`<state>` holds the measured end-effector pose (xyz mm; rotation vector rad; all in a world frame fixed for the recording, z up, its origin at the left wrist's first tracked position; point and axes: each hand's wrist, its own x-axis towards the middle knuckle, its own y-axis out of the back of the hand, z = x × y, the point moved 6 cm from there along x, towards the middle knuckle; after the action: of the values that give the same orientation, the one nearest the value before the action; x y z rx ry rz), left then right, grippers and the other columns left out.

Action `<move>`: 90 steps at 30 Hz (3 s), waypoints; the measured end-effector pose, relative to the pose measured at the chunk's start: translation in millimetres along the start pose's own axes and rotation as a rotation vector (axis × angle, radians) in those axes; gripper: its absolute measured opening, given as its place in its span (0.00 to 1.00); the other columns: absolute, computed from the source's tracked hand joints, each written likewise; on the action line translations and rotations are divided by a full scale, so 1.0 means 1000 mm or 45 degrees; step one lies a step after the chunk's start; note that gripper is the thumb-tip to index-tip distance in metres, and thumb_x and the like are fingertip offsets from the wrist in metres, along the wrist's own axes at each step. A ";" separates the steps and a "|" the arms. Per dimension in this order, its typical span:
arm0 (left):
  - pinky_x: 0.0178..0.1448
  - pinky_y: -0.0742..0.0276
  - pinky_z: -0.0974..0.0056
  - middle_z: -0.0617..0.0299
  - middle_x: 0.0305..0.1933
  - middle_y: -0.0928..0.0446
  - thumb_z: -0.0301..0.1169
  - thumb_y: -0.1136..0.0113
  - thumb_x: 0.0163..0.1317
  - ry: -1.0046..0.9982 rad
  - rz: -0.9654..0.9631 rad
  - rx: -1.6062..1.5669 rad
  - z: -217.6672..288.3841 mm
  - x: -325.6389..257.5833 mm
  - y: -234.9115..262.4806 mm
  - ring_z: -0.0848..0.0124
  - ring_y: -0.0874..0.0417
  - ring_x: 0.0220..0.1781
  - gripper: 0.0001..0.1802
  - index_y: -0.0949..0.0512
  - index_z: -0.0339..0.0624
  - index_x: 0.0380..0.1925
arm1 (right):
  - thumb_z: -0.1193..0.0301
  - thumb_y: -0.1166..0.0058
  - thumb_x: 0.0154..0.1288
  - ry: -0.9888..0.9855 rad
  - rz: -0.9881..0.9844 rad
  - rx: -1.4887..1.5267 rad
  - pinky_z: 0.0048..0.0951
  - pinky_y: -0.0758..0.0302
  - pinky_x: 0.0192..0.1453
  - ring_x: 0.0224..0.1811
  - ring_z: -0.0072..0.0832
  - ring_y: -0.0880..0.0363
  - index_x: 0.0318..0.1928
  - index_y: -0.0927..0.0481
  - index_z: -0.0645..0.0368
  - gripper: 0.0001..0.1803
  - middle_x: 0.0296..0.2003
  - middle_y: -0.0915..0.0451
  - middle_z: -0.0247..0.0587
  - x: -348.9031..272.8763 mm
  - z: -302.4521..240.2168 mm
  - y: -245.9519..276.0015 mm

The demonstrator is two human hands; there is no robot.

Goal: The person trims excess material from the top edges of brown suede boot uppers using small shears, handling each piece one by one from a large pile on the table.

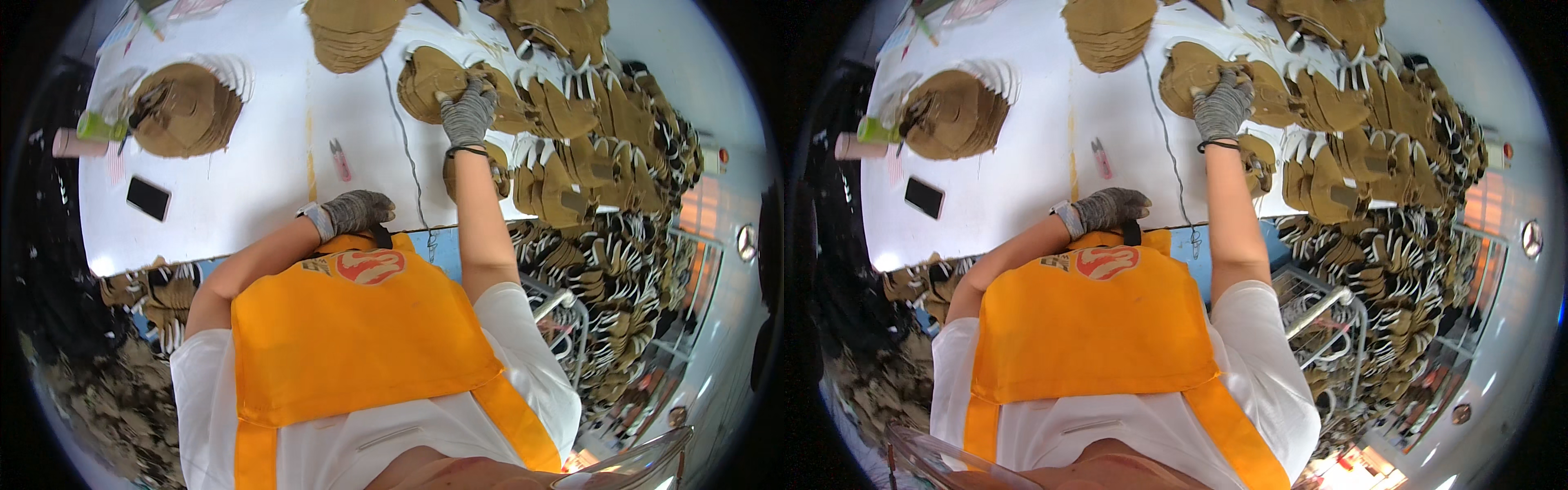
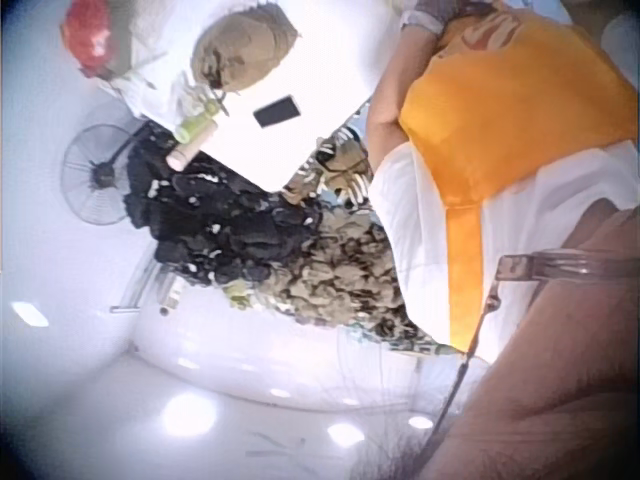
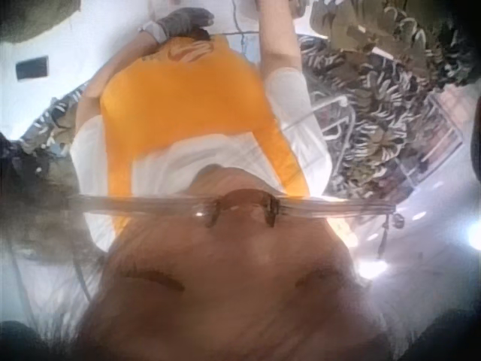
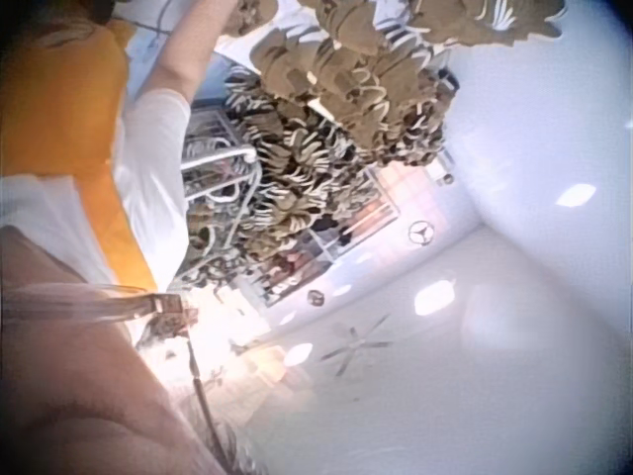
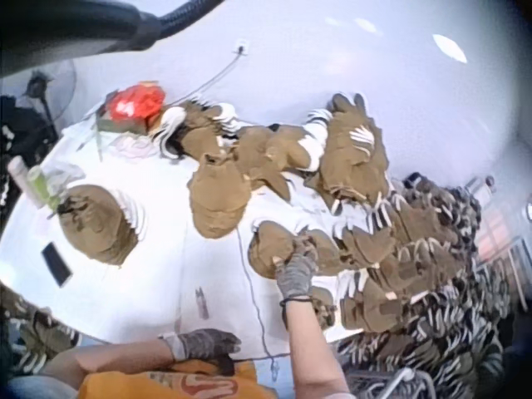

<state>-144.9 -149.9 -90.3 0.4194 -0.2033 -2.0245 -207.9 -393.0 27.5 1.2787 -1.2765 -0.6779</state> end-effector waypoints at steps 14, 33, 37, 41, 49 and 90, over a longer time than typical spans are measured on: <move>0.61 0.29 0.60 0.52 0.52 0.22 0.44 0.44 0.65 0.120 0.000 -0.072 -0.029 0.007 0.009 0.59 0.22 0.56 0.23 0.24 0.40 0.53 | 0.56 0.26 0.44 -0.172 -0.423 0.299 0.44 0.36 0.69 0.67 0.46 0.38 0.58 0.27 0.46 0.38 0.63 0.35 0.47 0.084 0.207 -0.017; 0.62 0.30 0.62 0.54 0.54 0.23 0.42 0.46 0.67 0.429 0.083 -0.132 -0.005 -0.001 0.020 0.61 0.24 0.57 0.21 0.24 0.42 0.54 | 0.71 0.32 0.56 -0.753 -0.187 1.573 0.32 0.18 0.43 0.50 0.33 0.23 0.63 0.34 0.57 0.35 0.51 0.23 0.40 0.058 0.313 -0.008; 0.61 0.30 0.62 0.54 0.52 0.22 0.44 0.45 0.67 0.335 0.094 -0.227 -0.012 0.001 0.014 0.63 0.22 0.55 0.22 0.24 0.42 0.54 | 0.69 0.35 0.59 -0.663 -0.089 2.065 0.45 0.17 0.50 0.56 0.40 0.28 0.62 0.34 0.53 0.32 0.57 0.29 0.41 0.037 0.322 -0.002; 0.58 0.26 0.65 0.55 0.50 0.22 0.41 0.48 0.69 0.353 0.060 -0.070 -0.009 0.001 0.014 0.68 0.20 0.51 0.20 0.25 0.40 0.55 | 0.64 0.38 0.62 -0.452 -0.008 2.297 0.51 0.20 0.54 0.59 0.45 0.30 0.64 0.37 0.49 0.32 0.60 0.32 0.45 0.026 0.330 0.006; 0.60 0.27 0.65 0.56 0.56 0.24 0.43 0.45 0.68 0.324 0.144 -0.378 0.038 0.004 0.034 0.71 0.23 0.55 0.23 0.26 0.38 0.56 | 0.60 0.38 0.62 -0.222 0.022 2.290 0.49 0.22 0.58 0.59 0.42 0.30 0.63 0.35 0.53 0.32 0.59 0.32 0.43 0.008 0.265 0.071; 0.74 0.40 0.53 0.53 0.68 0.37 0.47 0.45 0.67 -0.632 0.576 -1.674 0.162 -0.024 0.171 0.59 0.35 0.69 0.37 0.45 0.40 0.68 | 0.50 0.34 0.55 -0.347 0.059 2.746 0.53 0.38 0.70 0.67 0.44 0.37 0.67 0.40 0.58 0.45 0.65 0.37 0.47 -0.094 0.051 0.160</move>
<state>-54.8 -215.2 118.8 -0.8751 0.6638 -1.3866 -320.2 -283.7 138.6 2.7199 -2.2187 1.1232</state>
